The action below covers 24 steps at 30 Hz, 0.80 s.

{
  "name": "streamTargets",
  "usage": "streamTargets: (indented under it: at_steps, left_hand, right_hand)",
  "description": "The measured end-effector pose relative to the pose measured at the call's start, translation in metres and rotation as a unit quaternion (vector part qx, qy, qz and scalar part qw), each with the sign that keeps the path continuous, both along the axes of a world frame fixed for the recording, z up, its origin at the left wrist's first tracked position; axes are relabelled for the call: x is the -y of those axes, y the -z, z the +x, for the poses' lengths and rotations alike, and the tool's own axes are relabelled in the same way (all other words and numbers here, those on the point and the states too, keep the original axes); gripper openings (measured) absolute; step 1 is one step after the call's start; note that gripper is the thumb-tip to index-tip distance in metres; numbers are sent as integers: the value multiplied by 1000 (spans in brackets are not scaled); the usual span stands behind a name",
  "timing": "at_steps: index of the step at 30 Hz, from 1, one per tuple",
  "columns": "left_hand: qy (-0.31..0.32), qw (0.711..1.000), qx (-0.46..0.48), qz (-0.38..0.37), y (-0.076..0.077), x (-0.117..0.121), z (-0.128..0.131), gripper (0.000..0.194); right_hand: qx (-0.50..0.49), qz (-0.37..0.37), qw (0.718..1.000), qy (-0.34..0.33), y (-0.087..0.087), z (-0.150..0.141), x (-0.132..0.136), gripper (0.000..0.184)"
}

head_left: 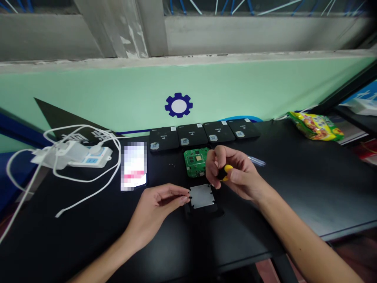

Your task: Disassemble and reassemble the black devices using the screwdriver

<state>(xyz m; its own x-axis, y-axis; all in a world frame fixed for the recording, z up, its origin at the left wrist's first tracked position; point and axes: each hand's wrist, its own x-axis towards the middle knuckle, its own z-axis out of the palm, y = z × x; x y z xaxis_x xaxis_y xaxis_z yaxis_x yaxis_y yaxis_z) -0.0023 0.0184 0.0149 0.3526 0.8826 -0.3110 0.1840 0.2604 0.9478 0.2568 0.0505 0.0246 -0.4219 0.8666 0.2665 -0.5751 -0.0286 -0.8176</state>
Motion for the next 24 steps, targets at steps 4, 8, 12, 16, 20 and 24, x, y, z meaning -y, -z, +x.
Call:
streamTargets:
  at_steps: [4, 8, 12, 16, 20, 24]
  left_hand:
    - [-1, 1000, -1, 2, 0, 0, 0, 22]
    - [-6, 1000, 7, 0, 0, 0, 1, 23]
    - [-18, 1000, 11, 3, -1, 2, 0, 25]
    - [-26, 999, 29, -5, 0, 2, 0, 28]
    - [-32, 998, 53, -23, 1, 2, 0, 25]
    - [-35, 997, 64, -32, 2, 2, 0, 26]
  right_hand:
    - [18, 11, 1000, 13, 0, 2, 0, 28]
    - [88, 74, 991, 69, 1, 3, -2, 32]
    - [133, 126, 975, 122, 2, 3, -3, 34]
    - [172, 112, 968, 147, -3, 3, -1, 23]
    - [174, 96, 961, 192, -5, 4, 2, 12]
    - [100, 68, 974, 189, -2, 2, 2, 22]
